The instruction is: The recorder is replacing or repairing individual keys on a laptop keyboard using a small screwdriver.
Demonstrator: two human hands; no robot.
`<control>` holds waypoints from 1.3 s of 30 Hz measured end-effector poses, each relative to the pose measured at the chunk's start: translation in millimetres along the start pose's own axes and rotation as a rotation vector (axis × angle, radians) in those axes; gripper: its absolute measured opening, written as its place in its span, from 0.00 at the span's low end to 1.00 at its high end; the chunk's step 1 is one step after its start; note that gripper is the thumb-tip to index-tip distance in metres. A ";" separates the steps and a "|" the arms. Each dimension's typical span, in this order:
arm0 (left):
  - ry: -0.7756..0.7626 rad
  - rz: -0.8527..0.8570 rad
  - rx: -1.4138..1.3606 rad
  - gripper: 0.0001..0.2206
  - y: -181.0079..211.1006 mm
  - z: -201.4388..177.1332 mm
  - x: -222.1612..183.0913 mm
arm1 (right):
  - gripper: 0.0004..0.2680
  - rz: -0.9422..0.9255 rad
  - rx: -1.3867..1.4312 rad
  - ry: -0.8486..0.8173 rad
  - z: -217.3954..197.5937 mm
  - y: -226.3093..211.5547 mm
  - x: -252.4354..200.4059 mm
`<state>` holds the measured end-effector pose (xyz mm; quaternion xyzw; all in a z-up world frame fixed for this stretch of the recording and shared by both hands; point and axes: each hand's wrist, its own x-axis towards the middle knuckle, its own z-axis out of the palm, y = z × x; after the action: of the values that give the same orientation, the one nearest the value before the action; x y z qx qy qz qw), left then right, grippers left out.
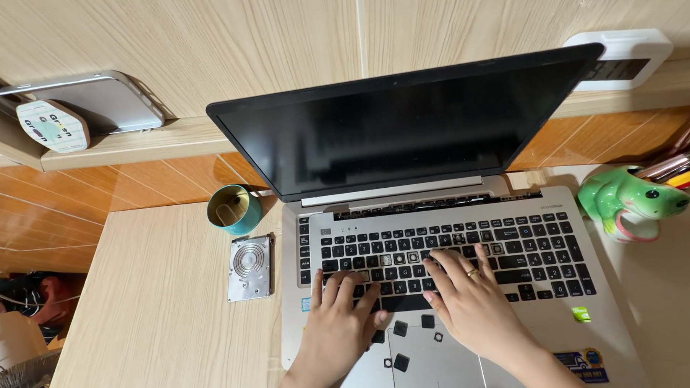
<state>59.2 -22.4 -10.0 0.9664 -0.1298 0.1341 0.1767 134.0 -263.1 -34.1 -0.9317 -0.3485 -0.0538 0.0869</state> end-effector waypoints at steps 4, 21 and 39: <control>0.037 0.034 0.024 0.17 0.5 -1.2 -1.4 | 0.19 0.035 -0.031 -0.095 -7.8 -0.6 5.5; -0.079 0.071 -0.035 0.23 -7.4 -1.0 -8.6 | 0.28 -0.103 -0.211 -0.235 -19.8 -4.0 33.9; -0.062 0.058 -0.084 0.22 -8.7 -2.6 -8.3 | 0.13 -0.102 -0.050 -0.290 -19.2 -3.7 67.0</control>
<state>53.5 -11.8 -12.9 0.9577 -0.1688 0.1035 0.2089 181.2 -221.3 -4.2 -0.9127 -0.4026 0.0685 0.0097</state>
